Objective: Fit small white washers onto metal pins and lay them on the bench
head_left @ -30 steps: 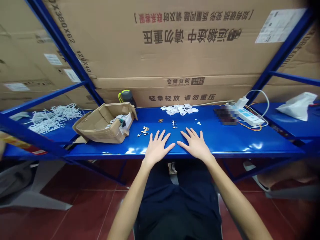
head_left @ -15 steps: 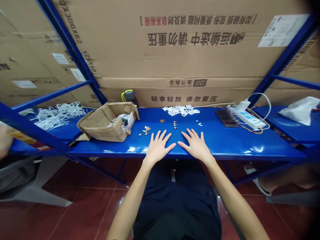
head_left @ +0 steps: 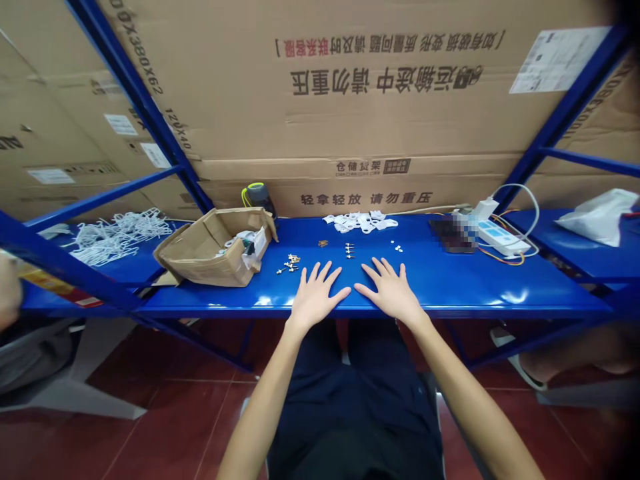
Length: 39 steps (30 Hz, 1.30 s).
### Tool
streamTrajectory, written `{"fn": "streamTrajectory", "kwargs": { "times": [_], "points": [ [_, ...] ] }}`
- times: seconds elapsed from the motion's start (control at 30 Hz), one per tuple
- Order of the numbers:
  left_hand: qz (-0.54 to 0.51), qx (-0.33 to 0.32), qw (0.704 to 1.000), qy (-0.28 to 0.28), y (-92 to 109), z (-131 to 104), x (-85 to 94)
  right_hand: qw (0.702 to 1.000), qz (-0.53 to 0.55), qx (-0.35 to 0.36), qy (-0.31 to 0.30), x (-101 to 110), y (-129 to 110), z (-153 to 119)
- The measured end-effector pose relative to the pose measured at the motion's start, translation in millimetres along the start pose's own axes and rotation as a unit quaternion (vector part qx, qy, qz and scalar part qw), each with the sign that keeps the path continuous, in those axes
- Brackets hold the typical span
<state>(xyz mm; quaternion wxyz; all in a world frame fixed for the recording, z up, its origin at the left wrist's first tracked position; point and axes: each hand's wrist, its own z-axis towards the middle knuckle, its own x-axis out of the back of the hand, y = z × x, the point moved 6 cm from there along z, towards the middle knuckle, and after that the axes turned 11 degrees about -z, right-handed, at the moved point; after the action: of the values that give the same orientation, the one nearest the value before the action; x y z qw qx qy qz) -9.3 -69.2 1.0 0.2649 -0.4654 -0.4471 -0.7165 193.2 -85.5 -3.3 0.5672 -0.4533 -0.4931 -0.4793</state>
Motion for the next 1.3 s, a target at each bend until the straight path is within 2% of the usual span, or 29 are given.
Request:
{"fn": "streamTrajectory", "kwargs": {
  "times": [0.43,0.63,0.73,0.83,0.93,1.03,1.17,1.3],
  "points": [
    [-0.006,0.001,1.000,0.000,1,1,0.4,1.000,0.002,0.000,0.004,0,1,0],
    [-0.013,0.001,1.000,-0.001,1,1,-0.1,1.000,0.001,0.009,0.002,-7,4,1],
    [-0.015,-0.001,1.000,-0.004,1,1,-0.2,1.000,0.013,0.019,-0.009,-9,4,18],
    [-0.023,0.003,1.000,0.007,-1,1,0.7,0.998,0.031,0.056,-0.015,-7,-6,50],
    [-0.044,-0.004,0.998,0.042,-2,1,4.8,0.996,0.045,0.071,-0.024,-5,-16,85],
    [-0.093,-0.011,0.990,0.103,-3,-1,12.7,0.996,0.037,0.070,-0.049,-8,-25,104],
    [-0.172,0.007,0.966,0.194,-8,-6,24.1,0.994,0.029,0.076,-0.069,-11,-41,101],
    [-0.185,0.004,0.952,0.244,-14,-9,29.6,0.987,0.033,0.143,-0.066,-7,-86,91]
  ]
}}
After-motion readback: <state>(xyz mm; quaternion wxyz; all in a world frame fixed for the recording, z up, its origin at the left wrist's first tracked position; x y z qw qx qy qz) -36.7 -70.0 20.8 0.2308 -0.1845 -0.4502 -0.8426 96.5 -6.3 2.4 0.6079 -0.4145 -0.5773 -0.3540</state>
